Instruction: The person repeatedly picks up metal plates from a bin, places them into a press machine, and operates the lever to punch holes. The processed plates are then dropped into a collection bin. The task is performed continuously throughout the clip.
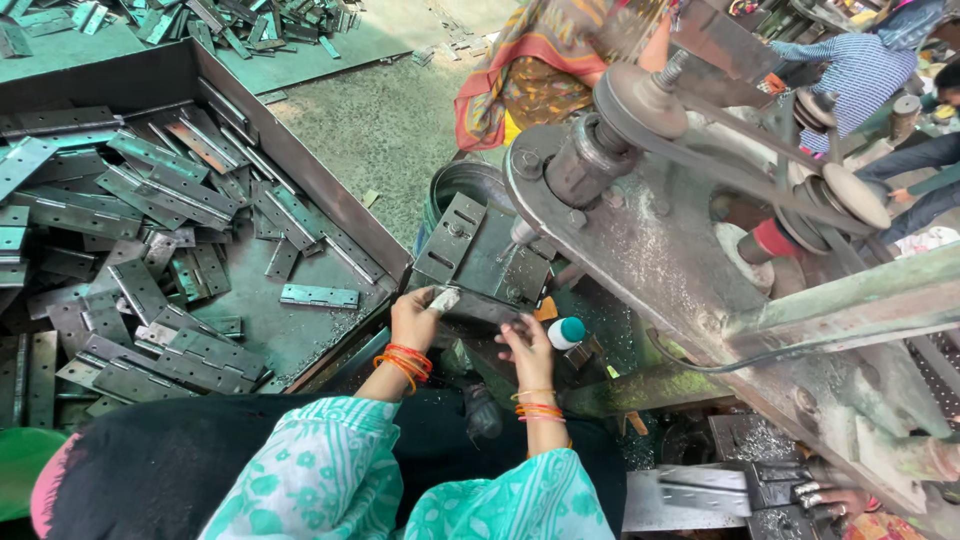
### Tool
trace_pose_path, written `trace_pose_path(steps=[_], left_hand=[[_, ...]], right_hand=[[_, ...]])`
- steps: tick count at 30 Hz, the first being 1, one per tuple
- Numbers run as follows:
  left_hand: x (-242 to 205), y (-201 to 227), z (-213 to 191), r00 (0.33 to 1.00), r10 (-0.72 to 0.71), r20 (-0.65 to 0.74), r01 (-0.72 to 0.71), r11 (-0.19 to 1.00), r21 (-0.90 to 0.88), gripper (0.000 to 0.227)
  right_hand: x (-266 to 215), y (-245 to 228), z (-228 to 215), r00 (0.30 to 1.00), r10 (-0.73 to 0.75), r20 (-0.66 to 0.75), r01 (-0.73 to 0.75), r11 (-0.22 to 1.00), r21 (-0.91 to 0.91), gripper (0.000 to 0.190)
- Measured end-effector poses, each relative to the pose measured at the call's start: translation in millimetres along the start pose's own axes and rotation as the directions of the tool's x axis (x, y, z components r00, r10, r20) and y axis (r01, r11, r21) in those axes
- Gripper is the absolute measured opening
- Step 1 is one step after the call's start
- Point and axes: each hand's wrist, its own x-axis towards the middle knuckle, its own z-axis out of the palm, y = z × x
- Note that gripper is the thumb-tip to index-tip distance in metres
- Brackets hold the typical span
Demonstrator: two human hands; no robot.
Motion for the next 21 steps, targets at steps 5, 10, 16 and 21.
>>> trace_pose_path(steps=[5,10,16,21], left_hand=[[46.3,-3.3,24.9,0.954,0.106,0.280,-0.081,0.992,-0.100,0.028],[50.5,41.6,9.5,0.890,0.396,0.228,-0.383,0.374,0.845,0.048],[4.5,52.7,8.2,0.860,-0.039,0.509,-0.476,0.300,0.827,0.042],[12.4,34.9,14.8,0.820,-0.022,0.572,-0.562,0.154,0.812,0.049]], right_hand=[[15.3,-19.6,-22.6,0.963,-0.233,-0.136,0.247,0.964,0.102,0.018],[0.5,-31.9,9.2,0.762,-0.623,0.177,0.527,0.438,-0.728,0.021],[-8.9,-37.9,57.8,0.758,-0.500,0.418,0.619,0.354,-0.701,0.039],[-36.7,-47.4,38.3,0.875,-0.231,0.425,0.483,0.465,-0.742,0.041]])
